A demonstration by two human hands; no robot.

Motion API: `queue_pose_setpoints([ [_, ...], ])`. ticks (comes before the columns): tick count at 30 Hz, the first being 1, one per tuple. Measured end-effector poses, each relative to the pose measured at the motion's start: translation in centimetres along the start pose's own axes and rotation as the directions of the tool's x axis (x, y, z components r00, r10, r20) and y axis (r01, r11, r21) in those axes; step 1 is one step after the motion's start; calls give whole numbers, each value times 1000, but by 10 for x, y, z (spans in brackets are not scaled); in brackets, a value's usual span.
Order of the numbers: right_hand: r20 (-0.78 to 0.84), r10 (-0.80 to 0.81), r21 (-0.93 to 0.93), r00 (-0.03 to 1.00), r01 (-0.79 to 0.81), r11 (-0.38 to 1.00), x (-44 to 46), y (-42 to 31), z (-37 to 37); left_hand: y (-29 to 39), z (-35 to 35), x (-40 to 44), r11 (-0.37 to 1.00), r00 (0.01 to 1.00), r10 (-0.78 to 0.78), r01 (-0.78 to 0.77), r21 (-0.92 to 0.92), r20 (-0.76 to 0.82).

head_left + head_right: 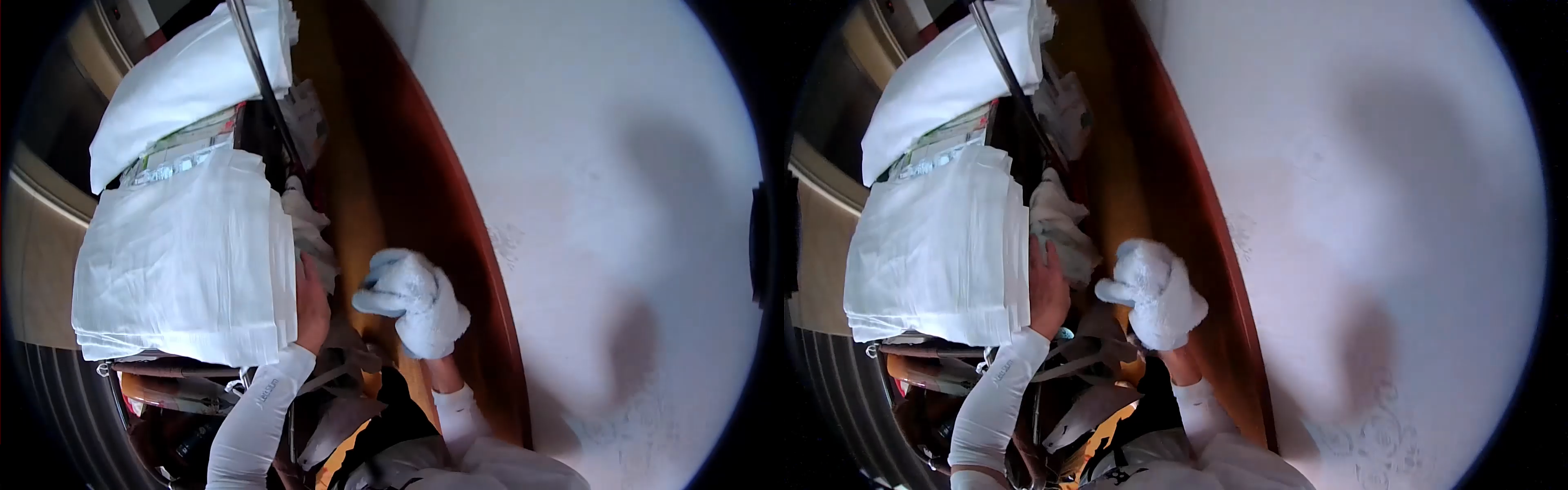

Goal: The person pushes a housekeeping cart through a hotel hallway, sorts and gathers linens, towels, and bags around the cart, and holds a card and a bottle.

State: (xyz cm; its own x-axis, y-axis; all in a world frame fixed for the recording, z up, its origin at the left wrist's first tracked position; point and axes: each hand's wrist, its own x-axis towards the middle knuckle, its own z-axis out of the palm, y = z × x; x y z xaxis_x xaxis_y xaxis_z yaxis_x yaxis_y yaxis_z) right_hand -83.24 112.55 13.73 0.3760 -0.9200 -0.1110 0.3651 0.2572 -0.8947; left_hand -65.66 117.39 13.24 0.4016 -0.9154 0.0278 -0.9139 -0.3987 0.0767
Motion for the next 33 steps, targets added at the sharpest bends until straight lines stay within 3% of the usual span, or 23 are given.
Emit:
queue_pose_setpoints([
  [2, -18, -1, -8, 1000, 1, 1000, 18, -1, 3, -11, 8, 0, 992, 991, -120, 122, -34, 59],
  [4, -21, 1, -17, 1000, -1, 1000, 33, 2, 8, -22, 8, -6, 963, 993, -112, 118, -244, 40],
  [5, -19, 1, -27, 1000, -1, 1000, 37, 3, 9, -25, 4, -9, 963, 990, -127, 138, -232, 61],
  [8, 10, -19, -147, 1000, 20, 989, 42, 2, 11, -25, -16, -17, 986, 991, 113, -102, 133, -76],
  [9, 33, -38, -211, 999, 44, 976, 41, 2, 10, -29, -4, -11, 973, 961, 155, -107, 206, -231],
  [13, 150, -47, -294, 988, 90, 952, 45, 13, 32, -34, -12, -10, 997, 994, 35, -28, 72, -99],
  [15, 143, 24, -140, 989, -4, 990, 66, 28, 55, -35, -15, -10, 999, 997, 3, 0, 41, -73],
  [17, 82, 136, 151, 987, -147, 977, 94, 44, 77, -38, -16, -6, 1000, 998, -21, 22, 13, -63],
  [20, 22, 230, 468, 973, -214, 858, 112, 55, 91, -42, -13, 4, 999, 998, -52, 52, -4, -43],
  [23, 30, 243, 650, 970, -203, 732, 118, 56, 91, -42, -14, 11, 998, 997, -66, 66, -20, -33],
  [27, 108, 234, 816, 966, -221, 534, 128, 47, 75, -26, -34, -11, 1000, 999, -16, 15, -12, -29],
  [30, 153, 137, 867, 979, -200, 456, 127, 46, 72, -5, -37, -24, 1000, 999, 23, -23, -1, 43],
  [32, 99, -40, 843, 994, -63, 534, 116, 51, 91, 1, -9, -31, 985, 997, 79, -82, 149, 26],
  [33, 21, 95, 692, 995, -83, 717, 119, 45, 105, 9, 12, -32, 900, 960, 119, 3, 437, -252],
])
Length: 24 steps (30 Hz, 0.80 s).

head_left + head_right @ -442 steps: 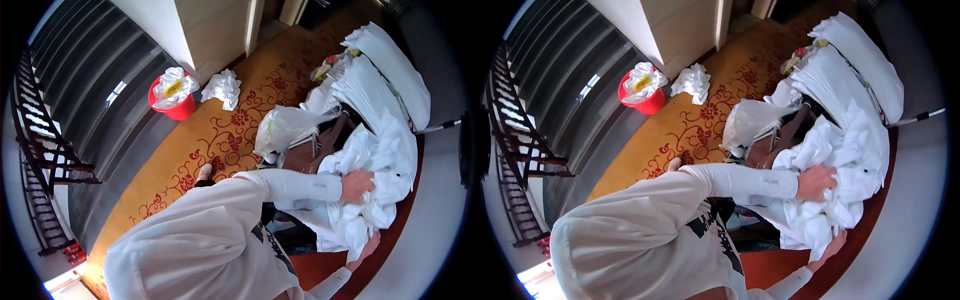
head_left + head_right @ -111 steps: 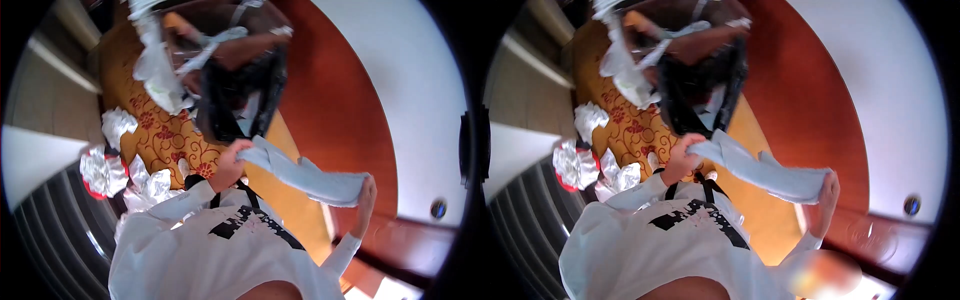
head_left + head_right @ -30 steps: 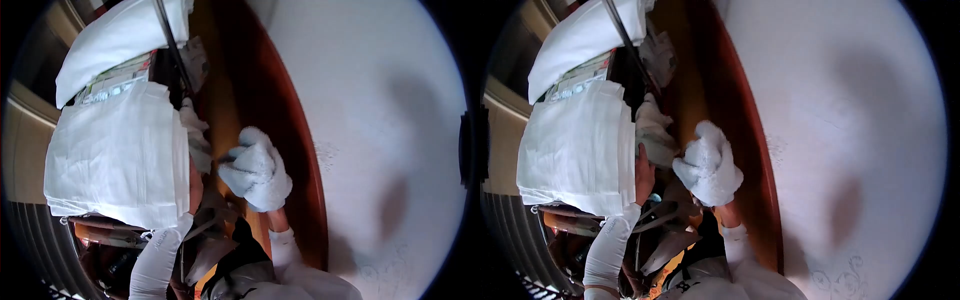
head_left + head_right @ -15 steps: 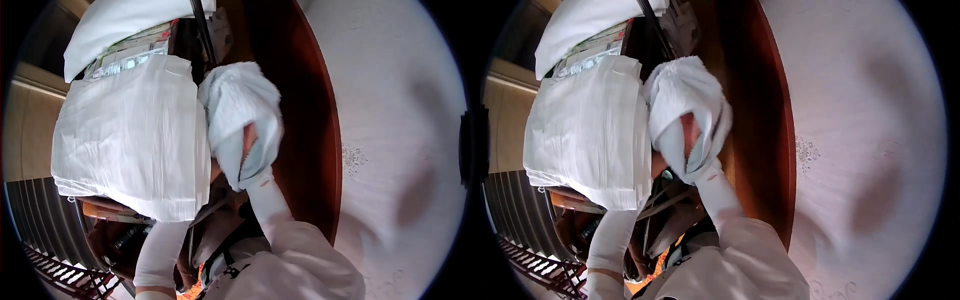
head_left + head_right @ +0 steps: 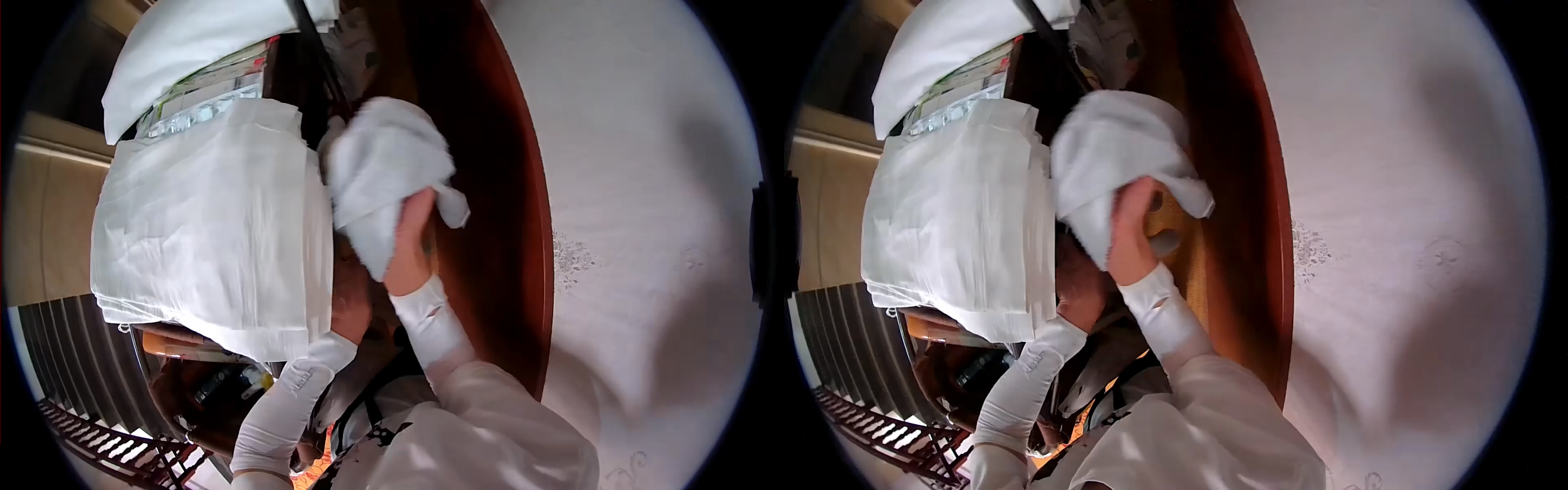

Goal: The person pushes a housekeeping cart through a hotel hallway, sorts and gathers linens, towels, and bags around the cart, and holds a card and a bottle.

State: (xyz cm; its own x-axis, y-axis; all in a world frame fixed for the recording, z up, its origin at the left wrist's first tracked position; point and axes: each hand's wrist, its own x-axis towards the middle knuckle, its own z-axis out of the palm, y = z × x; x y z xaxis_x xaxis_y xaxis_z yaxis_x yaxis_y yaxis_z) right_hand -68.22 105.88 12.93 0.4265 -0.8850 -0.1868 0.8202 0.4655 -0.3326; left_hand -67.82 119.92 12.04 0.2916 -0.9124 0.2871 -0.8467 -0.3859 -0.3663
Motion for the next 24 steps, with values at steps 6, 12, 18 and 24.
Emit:
queue_pose_setpoints([
  [6, 92, 370, -879, 924, -100, 467, -5, 18, -42, -10, -15, 15, 928, 918, 63, 91, -362, 391],
  [12, 108, 720, -944, 686, 297, -141, 13, 13, -50, -14, -33, 30, 938, 927, 15, 117, -327, 375],
  [18, 103, 754, -838, 649, 465, -286, -19, 41, -95, -15, -59, 50, 785, 941, -33, 233, -574, 337],
  [24, 258, 427, -955, 866, 162, 249, -36, 36, -85, 26, 51, 65, 912, 968, 204, -134, -388, 145],
])
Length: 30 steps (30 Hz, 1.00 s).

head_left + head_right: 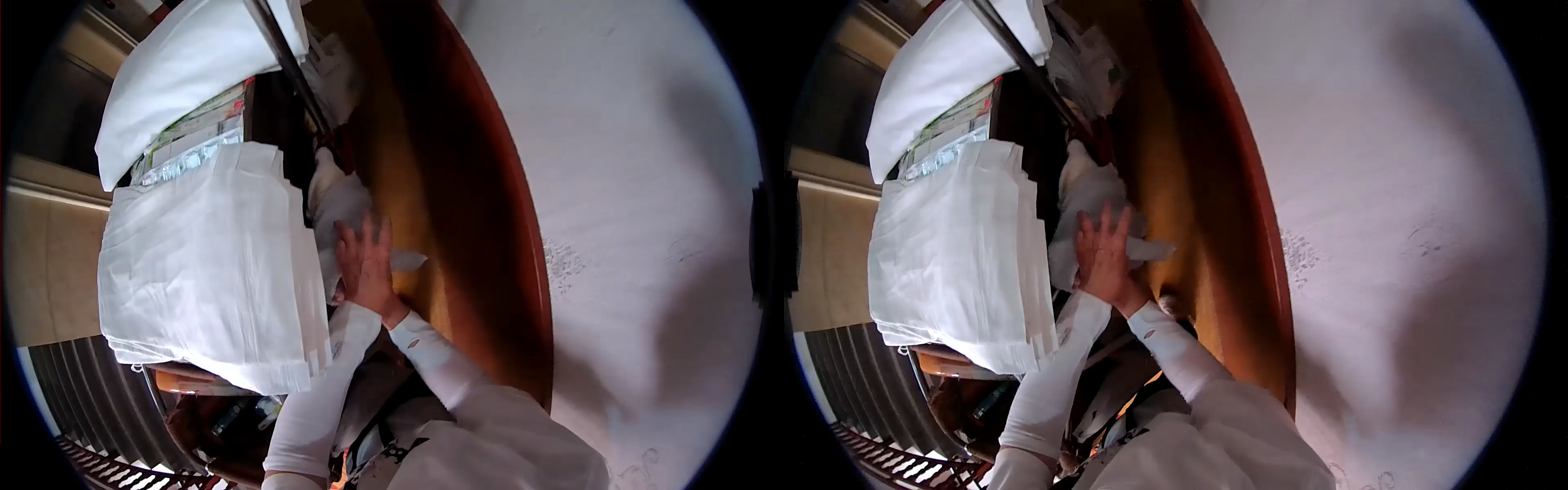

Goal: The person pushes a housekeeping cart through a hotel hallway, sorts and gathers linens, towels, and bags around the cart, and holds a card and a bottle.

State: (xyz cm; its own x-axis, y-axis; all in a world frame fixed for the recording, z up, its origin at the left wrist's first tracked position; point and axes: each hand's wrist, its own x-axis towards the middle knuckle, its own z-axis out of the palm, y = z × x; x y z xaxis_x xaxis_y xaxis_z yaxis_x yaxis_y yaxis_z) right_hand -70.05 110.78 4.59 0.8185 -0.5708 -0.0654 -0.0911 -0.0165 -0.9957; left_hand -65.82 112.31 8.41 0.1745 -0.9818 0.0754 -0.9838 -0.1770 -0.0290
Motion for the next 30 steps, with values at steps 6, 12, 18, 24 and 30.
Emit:
queue_pose_setpoints([
  [6, -148, 11, 637, 989, 86, 766, -20, 21, 18, -3, 27, 40, 963, 914, -257, 215, 161, 313],
  [12, -258, -63, 678, 964, 227, 700, 4, -22, 18, -10, -46, 47, 677, 783, -572, 283, -680, -243],
  [18, 64, -476, -574, 877, 422, 701, 5, -11, -18, -39, -28, -19, 808, 796, -584, 553, -201, -159],
  [24, 125, -649, -593, 751, 581, 558, 10, -43, -46, -49, -40, -53, 853, 845, -522, 514, -92, -116],
  [30, 114, -716, -543, 688, 647, 536, 5, -46, -49, -50, -41, -49, 867, 862, -498, 494, -65, -97],
])
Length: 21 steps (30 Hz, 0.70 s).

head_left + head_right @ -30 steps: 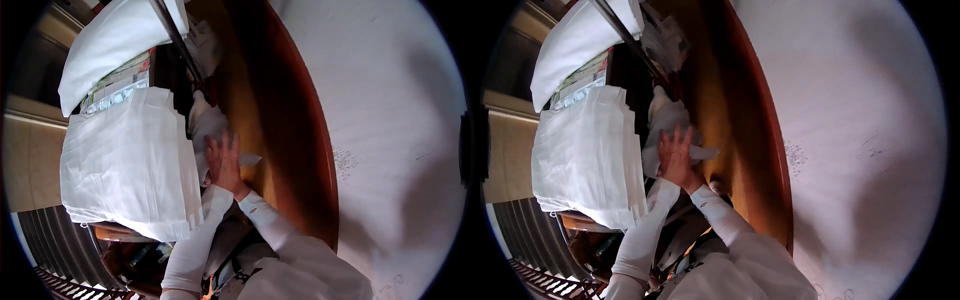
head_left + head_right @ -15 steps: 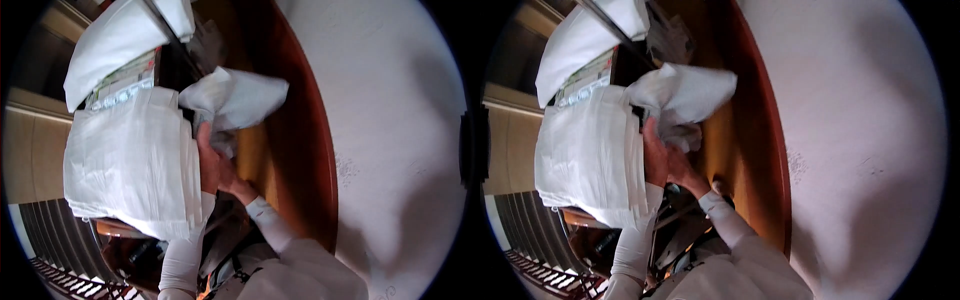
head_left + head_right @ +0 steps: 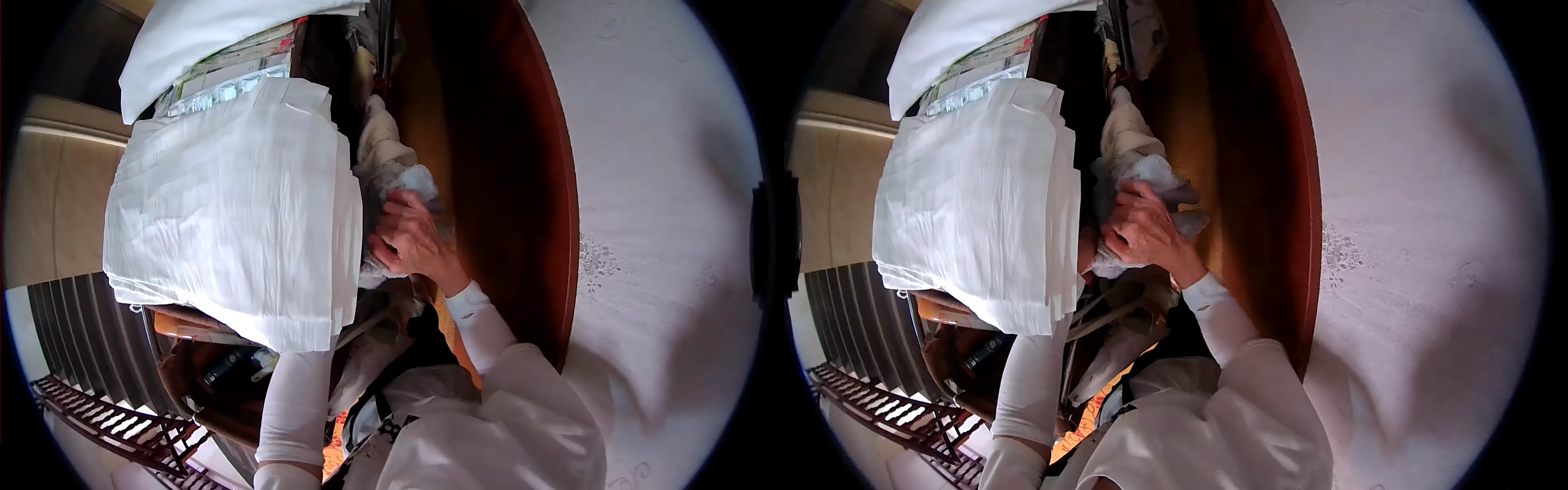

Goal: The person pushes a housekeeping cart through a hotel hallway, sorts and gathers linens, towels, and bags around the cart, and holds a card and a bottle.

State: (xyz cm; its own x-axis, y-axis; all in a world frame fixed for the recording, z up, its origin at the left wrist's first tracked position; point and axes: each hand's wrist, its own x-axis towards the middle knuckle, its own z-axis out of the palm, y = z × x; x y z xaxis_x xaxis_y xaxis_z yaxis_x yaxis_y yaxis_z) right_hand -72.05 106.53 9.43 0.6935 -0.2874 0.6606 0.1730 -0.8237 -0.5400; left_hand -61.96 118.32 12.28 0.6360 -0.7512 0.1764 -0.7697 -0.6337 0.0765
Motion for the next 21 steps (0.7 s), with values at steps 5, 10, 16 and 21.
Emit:
queue_pose_setpoints([
  [5, 43, 107, -66, 993, -104, 992, -3, 7, 15, 6, -5, -6, 1000, 1000, 24, -24, 14, 9],
  [10, -116, 274, 225, 955, -243, 944, -35, 7, 57, 10, -5, -13, 997, 998, 60, -61, 46, 29],
  [16, -117, 890, 713, 441, -587, 384, -29, 35, 64, 19, -7, -27, 991, 995, 98, -101, 90, 36],
  [21, 292, 718, 628, 631, -693, 354, -28, 40, 60, 18, -8, -28, 978, 935, 161, -195, -80, -316],
])
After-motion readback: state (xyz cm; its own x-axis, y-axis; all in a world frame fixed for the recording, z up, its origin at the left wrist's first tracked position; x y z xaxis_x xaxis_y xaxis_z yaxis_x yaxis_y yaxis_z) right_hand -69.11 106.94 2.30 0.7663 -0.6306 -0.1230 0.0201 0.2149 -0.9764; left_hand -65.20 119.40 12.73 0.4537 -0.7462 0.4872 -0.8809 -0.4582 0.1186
